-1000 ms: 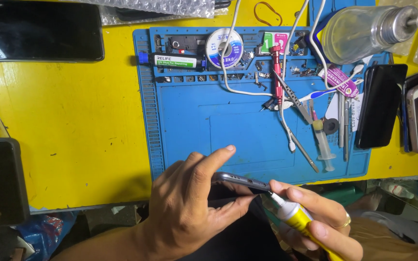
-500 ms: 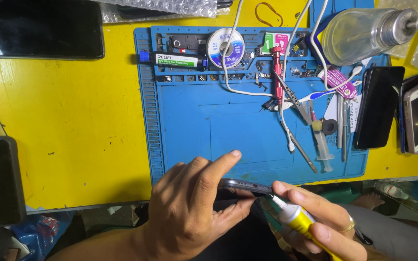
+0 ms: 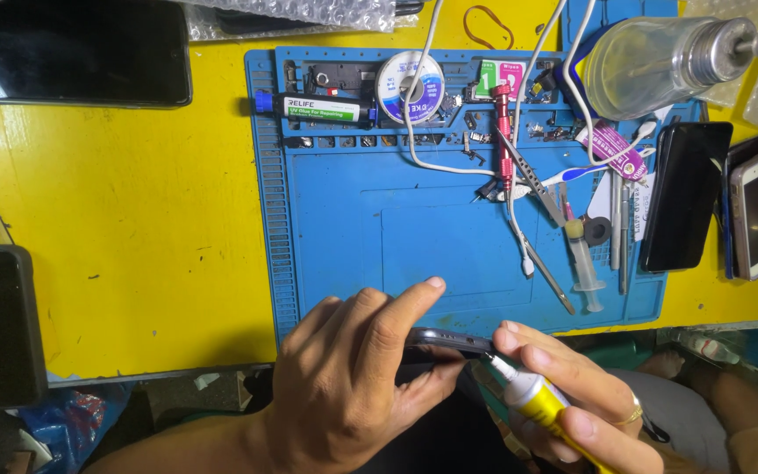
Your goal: Applying adhesive to a mobile phone frame and installing the back cover.
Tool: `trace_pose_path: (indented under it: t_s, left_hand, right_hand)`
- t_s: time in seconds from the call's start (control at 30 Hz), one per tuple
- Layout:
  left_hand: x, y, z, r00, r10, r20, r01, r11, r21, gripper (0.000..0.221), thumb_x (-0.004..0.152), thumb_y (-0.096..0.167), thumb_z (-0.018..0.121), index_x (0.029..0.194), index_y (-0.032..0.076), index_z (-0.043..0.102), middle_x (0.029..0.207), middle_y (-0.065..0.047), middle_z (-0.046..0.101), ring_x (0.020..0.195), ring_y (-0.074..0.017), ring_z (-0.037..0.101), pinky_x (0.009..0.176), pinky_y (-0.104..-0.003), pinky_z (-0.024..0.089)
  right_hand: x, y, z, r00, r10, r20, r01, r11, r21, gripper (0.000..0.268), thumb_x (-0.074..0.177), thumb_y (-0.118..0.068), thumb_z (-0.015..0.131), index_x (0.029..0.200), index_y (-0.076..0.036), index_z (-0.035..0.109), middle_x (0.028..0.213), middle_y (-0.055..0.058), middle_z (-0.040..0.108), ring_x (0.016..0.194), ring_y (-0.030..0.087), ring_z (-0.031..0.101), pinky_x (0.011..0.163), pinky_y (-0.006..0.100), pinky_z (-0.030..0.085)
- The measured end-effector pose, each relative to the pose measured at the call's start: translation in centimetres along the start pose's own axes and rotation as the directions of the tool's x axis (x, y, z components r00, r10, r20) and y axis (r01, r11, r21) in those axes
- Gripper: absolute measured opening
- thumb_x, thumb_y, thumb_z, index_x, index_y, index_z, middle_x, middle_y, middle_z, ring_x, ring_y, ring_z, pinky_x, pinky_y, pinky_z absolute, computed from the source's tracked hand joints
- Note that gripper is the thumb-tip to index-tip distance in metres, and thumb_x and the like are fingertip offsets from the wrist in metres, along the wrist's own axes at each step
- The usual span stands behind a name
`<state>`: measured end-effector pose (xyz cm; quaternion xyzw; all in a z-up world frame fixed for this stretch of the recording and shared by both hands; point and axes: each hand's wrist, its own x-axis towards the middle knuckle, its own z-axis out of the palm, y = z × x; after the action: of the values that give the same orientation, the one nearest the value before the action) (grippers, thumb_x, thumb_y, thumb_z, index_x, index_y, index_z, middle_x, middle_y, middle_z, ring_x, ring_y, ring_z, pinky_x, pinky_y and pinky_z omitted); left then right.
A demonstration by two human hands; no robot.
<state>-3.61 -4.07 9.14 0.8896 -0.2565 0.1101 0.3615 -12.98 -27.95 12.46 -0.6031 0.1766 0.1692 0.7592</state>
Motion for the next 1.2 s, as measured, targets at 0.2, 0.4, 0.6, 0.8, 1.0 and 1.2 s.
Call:
trace_pose_path:
  t_s: [0.2, 0.4, 0.6, 0.8, 1.0, 1.2]
  left_hand:
    - [0.1, 0.1, 0.0, 1.000, 0.008, 0.010, -0.008, 1.000, -0.001, 0.044, 0.105, 0.043, 0.060, 0.122, 0.002, 0.064, 0.082, -0.004, 0.058, 0.065, -0.0213, 0.057, 0.062, -0.037, 0.047]
    - [0.0, 0.2, 0.0, 0.999, 0.016, 0.028, -0.016, 1.000, -0.015, 0.042, 0.106, 0.041, 0.058, 0.122, 0.002, 0.064, 0.081, -0.003, 0.057, 0.065, -0.0206, 0.056, 0.060, -0.037, 0.047]
    - [-0.2, 0.3, 0.2, 0.999, 0.021, 0.027, -0.020, 1.000, -0.003, 0.043, 0.107, 0.042, 0.053, 0.122, 0.004, 0.064, 0.082, -0.003, 0.057, 0.065, -0.0204, 0.057, 0.060, -0.037, 0.046]
    - [-0.3, 0.4, 0.4, 0.999, 0.023, 0.029, -0.023, 1.000, -0.019, 0.042, 0.108, 0.042, 0.053, 0.122, 0.004, 0.064, 0.083, -0.003, 0.057, 0.065, -0.0203, 0.057, 0.060, -0.037, 0.046]
    - [-0.1, 0.6, 0.5, 0.999, 0.041, 0.017, -0.041, 0.999, -0.013, 0.039, 0.108, 0.040, 0.053, 0.119, 0.005, 0.066, 0.080, -0.004, 0.055, 0.062, -0.0206, 0.055, 0.057, -0.037, 0.043]
    - [0.0, 0.6, 0.6, 0.999, 0.047, 0.009, -0.047, 0.999, -0.009, 0.036, 0.108, 0.037, 0.052, 0.117, 0.006, 0.067, 0.080, -0.003, 0.055, 0.061, -0.0203, 0.054, 0.056, -0.036, 0.041]
  right_hand:
    - [-0.1, 1.0, 0.1, 0.994, -0.110, -0.031, 0.102, 0.978, -0.183, 0.046, 0.096, -0.009, 0.047, 0.136, 0.009, 0.059, 0.151, 0.032, 0.059, 0.129, 0.025, 0.062, 0.075, 0.017, 0.049]
    - [0.3, 1.6, 0.6, 0.988, -0.151, 0.020, 0.151, 0.989, 0.002, 0.046, 0.096, -0.010, 0.051, 0.136, 0.011, 0.059, 0.150, 0.036, 0.055, 0.091, 0.017, 0.065, 0.053, 0.014, 0.046]
    - [0.4, 1.6, 1.2, 0.963, -0.270, -0.001, 0.260, 0.927, -0.271, 0.044, 0.098, -0.009, 0.044, 0.134, 0.012, 0.057, 0.144, 0.033, 0.062, 0.141, 0.035, 0.059, 0.093, 0.023, 0.051]
    - [1.0, 1.9, -1.3, 0.972, -0.196, 0.129, 0.221, 0.949, -0.226, 0.048, 0.096, -0.018, 0.051, 0.136, 0.006, 0.062, 0.147, 0.033, 0.062, 0.146, 0.035, 0.055, 0.113, 0.035, 0.048]
    - [1.4, 1.6, -1.3, 0.960, -0.203, 0.191, 0.246, 0.938, -0.243, 0.049, 0.096, -0.019, 0.051, 0.137, 0.005, 0.060, 0.146, 0.031, 0.062, 0.148, 0.037, 0.053, 0.125, 0.042, 0.040]
    - [1.3, 1.2, -0.6, 0.965, -0.202, 0.165, 0.240, 0.935, -0.260, 0.049, 0.095, -0.018, 0.050, 0.136, 0.005, 0.061, 0.145, 0.030, 0.063, 0.148, 0.036, 0.054, 0.125, 0.042, 0.040]
